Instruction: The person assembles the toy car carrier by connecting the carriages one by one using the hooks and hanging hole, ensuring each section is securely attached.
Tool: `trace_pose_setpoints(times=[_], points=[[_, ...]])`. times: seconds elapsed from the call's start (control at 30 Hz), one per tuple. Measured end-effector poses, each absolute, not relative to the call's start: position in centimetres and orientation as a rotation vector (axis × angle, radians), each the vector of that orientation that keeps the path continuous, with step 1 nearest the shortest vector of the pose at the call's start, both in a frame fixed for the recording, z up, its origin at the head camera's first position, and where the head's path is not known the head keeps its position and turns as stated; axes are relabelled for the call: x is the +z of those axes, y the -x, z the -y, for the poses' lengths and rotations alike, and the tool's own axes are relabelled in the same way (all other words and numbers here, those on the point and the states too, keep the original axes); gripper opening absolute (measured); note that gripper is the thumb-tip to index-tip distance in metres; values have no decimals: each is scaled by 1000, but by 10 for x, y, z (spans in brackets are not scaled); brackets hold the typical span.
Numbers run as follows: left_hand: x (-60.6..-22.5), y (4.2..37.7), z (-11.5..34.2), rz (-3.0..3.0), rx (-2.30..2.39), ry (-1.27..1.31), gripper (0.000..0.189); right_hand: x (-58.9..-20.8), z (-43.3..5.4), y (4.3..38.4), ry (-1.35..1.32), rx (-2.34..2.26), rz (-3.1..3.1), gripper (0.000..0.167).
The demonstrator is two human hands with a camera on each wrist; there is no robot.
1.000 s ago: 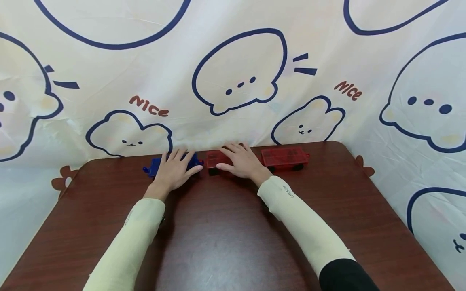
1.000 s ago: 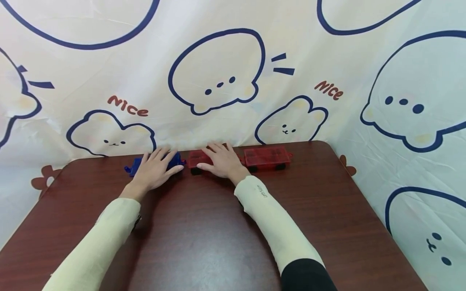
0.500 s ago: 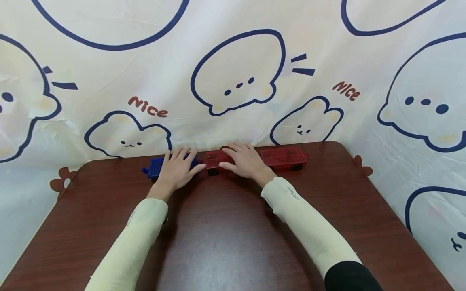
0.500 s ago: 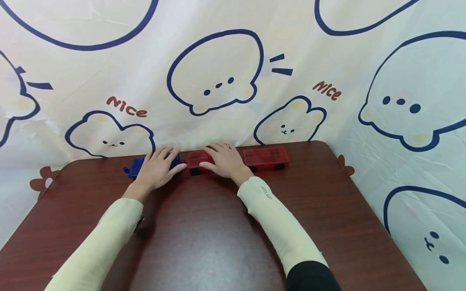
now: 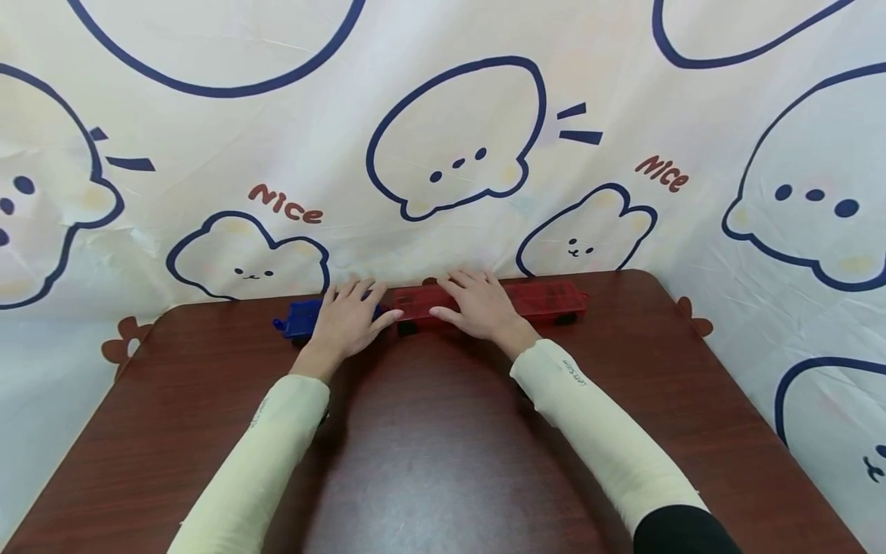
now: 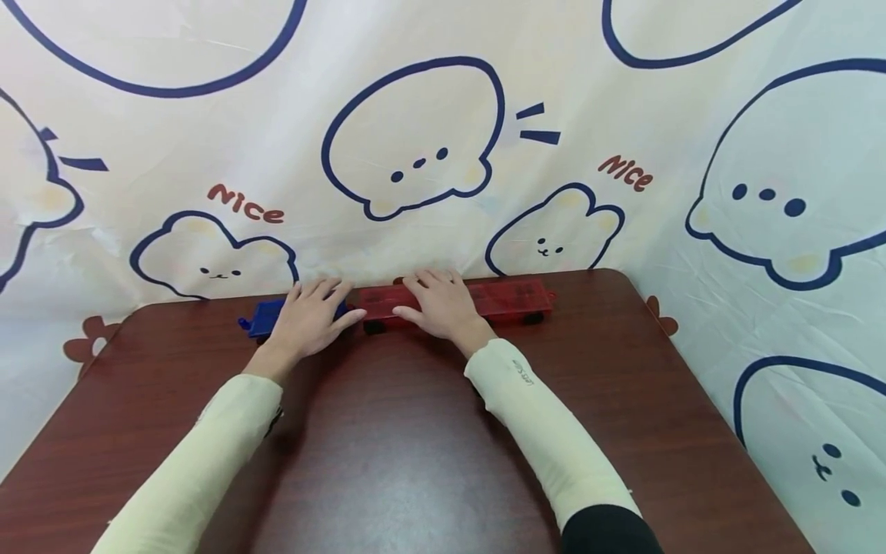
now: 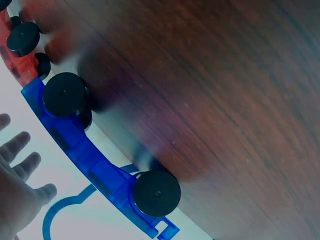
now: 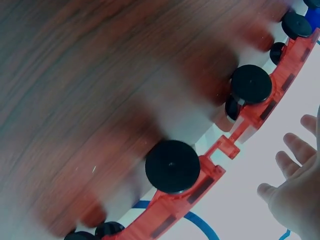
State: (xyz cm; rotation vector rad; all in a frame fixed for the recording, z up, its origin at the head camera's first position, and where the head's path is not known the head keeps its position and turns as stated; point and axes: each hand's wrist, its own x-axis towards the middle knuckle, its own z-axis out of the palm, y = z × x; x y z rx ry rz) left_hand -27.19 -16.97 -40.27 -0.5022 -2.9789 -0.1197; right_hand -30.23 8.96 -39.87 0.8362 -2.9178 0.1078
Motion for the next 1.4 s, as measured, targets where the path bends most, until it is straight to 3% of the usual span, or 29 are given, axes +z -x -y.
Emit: trace_pose_setpoints(times=[0.37, 1.4], points=[[-401, 274, 154, 3015, -73, 450, 87, -396, -105, 299, -760, 40, 2932, 75], [-410, 277, 108, 3016, -142, 465, 79, -400, -174, 298, -553, 329, 3009, 81]])
